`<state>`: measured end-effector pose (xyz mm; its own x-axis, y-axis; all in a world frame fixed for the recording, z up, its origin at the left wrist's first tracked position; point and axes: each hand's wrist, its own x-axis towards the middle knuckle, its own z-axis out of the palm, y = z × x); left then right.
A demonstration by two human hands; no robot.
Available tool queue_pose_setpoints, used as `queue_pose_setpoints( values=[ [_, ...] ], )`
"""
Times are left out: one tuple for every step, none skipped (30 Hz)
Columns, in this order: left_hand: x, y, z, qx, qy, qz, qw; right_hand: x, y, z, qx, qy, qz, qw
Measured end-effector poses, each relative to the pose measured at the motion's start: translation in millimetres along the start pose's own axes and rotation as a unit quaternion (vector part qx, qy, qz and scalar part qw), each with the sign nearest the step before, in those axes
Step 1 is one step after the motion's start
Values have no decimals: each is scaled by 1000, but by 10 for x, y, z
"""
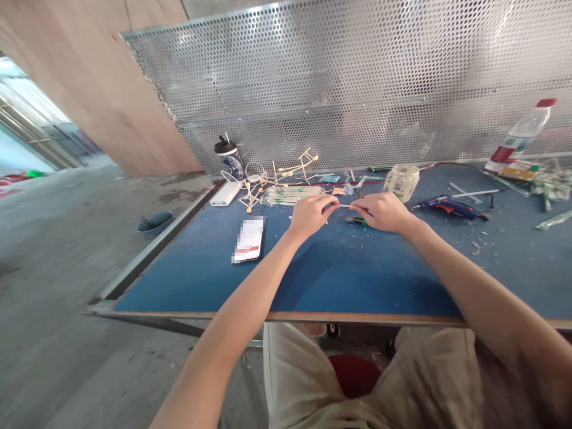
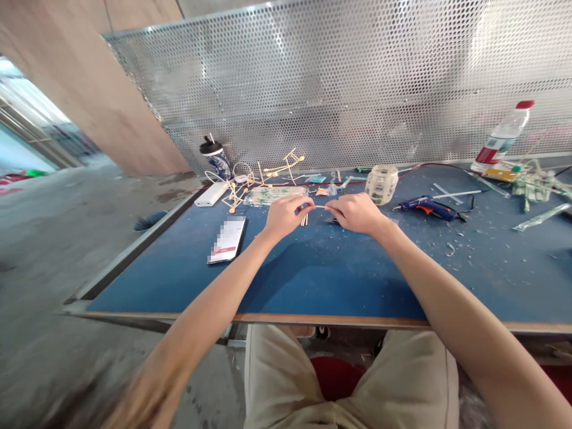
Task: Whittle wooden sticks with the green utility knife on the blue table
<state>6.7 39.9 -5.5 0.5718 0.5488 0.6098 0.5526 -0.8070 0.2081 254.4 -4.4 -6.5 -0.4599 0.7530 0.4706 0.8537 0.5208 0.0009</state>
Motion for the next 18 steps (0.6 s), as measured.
queue_pose_setpoints(
  values=[
    [0, 2, 0, 2, -2, 3, 1000, 1, 3, 10, -4, -1, -3, 1000],
    [1, 3, -1, 4, -5, 5, 1000, 2, 4, 16, -9, -3, -5, 1000],
    [3, 3, -2, 6, -8, 7, 1000, 2, 3, 17, -15, -5, -7, 1000],
    [7, 3, -4, 8, -12, 9, 1000, 3, -1, 14, -22, -7, -7, 1000],
    [13, 2, -5, 10, -18, 13, 1000, 4, -7, 7, -29, -9, -7, 1000],
    [19, -1, -6, 10, -24, 18, 999, 5, -15, -3, -33, -11, -8, 999],
    [26, -6, -5, 10, -30, 24, 999, 6, -24, -14, -36, -12, -9, 999],
    [32, -12, -2, 7, -35, 32, 999, 8, -33, -24, -36, -12, -10, 999],
    [38, -20, 3, 4, -38, 40, 998, 11, -40, -31, -35, -11, -11, 999],
    [43, -30, 10, 1, -41, 47, 998, 13, -46, -36, -32, -9, -12, 999],
    [46, -40, 19, -2, -41, 55, 998, 14, -48, -36, -29, -7, -12, 999],
    [49, -51, 31, -4, -39, 63, 997, 15, -46, -31, -26, -3, -12, 1000],
    [50, -62, 44, -5, -36, 71, 997, 15, -42, -22, -23, 1, -12, 1000],
    [52, -73, 58, -5, -32, 79, 996, 15, -34, -10, -21, 4, -13, 1000],
    [52, -83, 72, -5, -27, 86, 996, 14, -26, 4, -19, 8, -15, 1000],
    [53, -93, 87, -4, -22, 92, 995, 12, -17, 19, -17, 14, -17, 1000],
    [54, -101, 101, -2, -18, 98, 995, 10, -9, 33, -15, 19, -21, 999],
    [55, -108, 114, 0, -14, 102, 995, 8, -4, 44, -11, 26, -25, 999]
  ],
)
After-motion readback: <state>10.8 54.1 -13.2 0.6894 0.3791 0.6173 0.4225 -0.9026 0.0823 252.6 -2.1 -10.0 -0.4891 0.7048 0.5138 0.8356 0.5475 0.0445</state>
